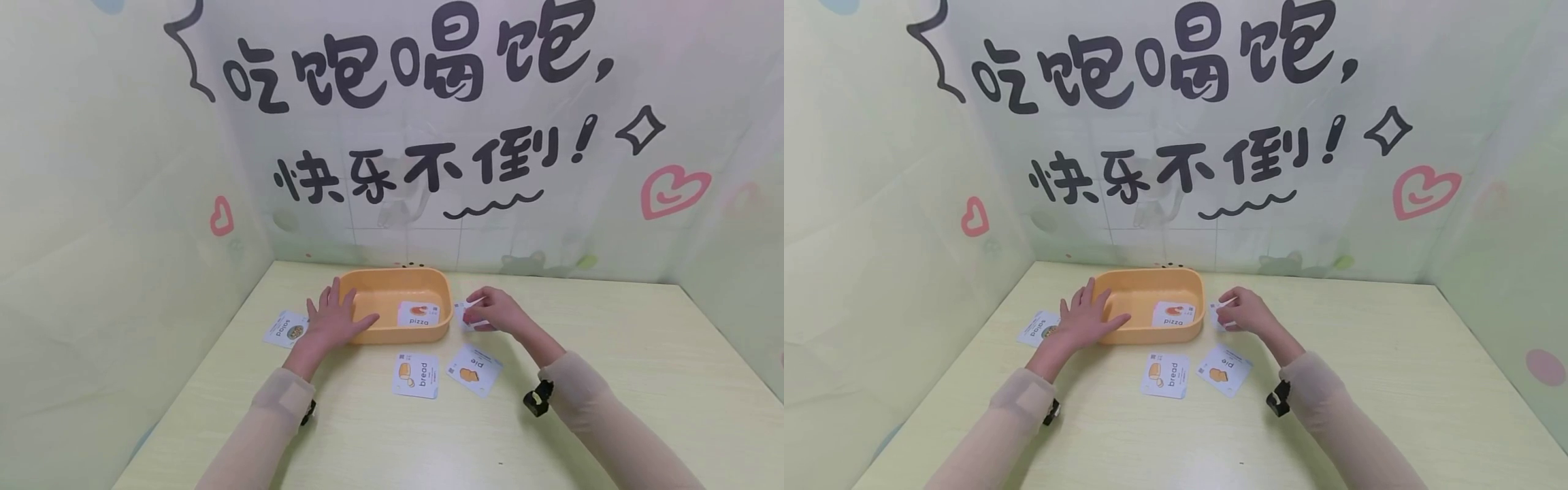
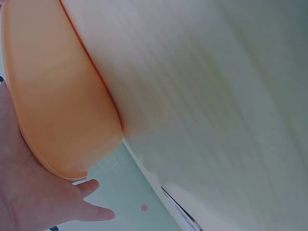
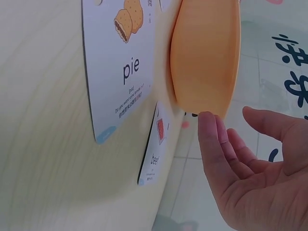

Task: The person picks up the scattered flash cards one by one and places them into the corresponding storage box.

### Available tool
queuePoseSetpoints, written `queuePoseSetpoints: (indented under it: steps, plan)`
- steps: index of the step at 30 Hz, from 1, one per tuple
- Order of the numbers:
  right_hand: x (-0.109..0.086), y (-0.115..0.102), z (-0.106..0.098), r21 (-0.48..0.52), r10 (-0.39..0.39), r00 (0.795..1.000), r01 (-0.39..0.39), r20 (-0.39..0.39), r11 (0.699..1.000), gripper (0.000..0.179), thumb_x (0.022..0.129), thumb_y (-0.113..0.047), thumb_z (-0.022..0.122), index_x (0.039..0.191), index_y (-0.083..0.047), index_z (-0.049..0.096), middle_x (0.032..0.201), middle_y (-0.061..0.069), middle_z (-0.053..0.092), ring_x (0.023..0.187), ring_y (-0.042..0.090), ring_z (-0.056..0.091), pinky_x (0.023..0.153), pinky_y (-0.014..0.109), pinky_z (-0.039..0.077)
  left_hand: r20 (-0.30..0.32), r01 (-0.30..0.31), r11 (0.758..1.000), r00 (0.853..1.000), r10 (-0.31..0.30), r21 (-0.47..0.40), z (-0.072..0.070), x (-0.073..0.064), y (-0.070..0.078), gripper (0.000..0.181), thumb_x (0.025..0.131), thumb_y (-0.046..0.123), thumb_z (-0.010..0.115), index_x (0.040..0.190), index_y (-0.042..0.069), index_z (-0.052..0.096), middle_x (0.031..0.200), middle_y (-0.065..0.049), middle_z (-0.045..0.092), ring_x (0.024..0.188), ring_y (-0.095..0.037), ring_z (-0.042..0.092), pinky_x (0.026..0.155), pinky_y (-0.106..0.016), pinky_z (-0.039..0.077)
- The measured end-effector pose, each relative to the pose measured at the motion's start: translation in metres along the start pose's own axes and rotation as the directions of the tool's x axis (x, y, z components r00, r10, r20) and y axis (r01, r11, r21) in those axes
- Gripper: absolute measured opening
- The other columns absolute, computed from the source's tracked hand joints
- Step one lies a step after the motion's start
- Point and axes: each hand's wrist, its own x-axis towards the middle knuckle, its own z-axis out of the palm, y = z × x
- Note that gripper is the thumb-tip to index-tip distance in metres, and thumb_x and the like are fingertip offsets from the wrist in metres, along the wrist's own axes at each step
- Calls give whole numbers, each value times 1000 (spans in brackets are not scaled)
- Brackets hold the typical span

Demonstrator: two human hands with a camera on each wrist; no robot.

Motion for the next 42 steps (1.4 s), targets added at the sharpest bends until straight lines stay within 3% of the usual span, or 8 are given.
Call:
queuePoseSetpoints:
  steps: [9, 18, 42]
  plan:
    - [-8, 7, -2, -22, 7, 1000, -7, -11, 1000, 37, 97, -9, 60, 128, 8, 51, 114, 24, 64, 94, 23, 68, 79, 36, 62, 2, 4, 1000, 1000, -4, 3, 0, 0, 1, 92, 90, 70, 48, 157, 9, 30, 168, -22, -3, 153, -47, 8, 116, -75, 3]
    - [-16, 12, -5, -38, 31, 1000, -31, -2, 999, 36, 98, -10, 60, 128, 8, 51, 115, 24, 63, 99, 31, 67, 79, 37, 62, -2, 1, 1000, 1000, -1, -3, 0, 0, 1, 91, 91, 69, 49, 157, 8, 30, 167, -22, -2, 152, -48, 9, 115, -76, 3]
    - [-26, 31, -9, -140, 60, 998, -54, 34, 989, 36, 95, -14, 65, 123, 6, 55, 105, 18, 66, 87, 19, 64, 75, 34, 61, -2, 6, 1000, 1000, -6, -6, 0, 1, 1, 92, 90, 69, 48, 157, 8, 30, 167, -22, -1, 152, -48, 8, 115, -76, 3]
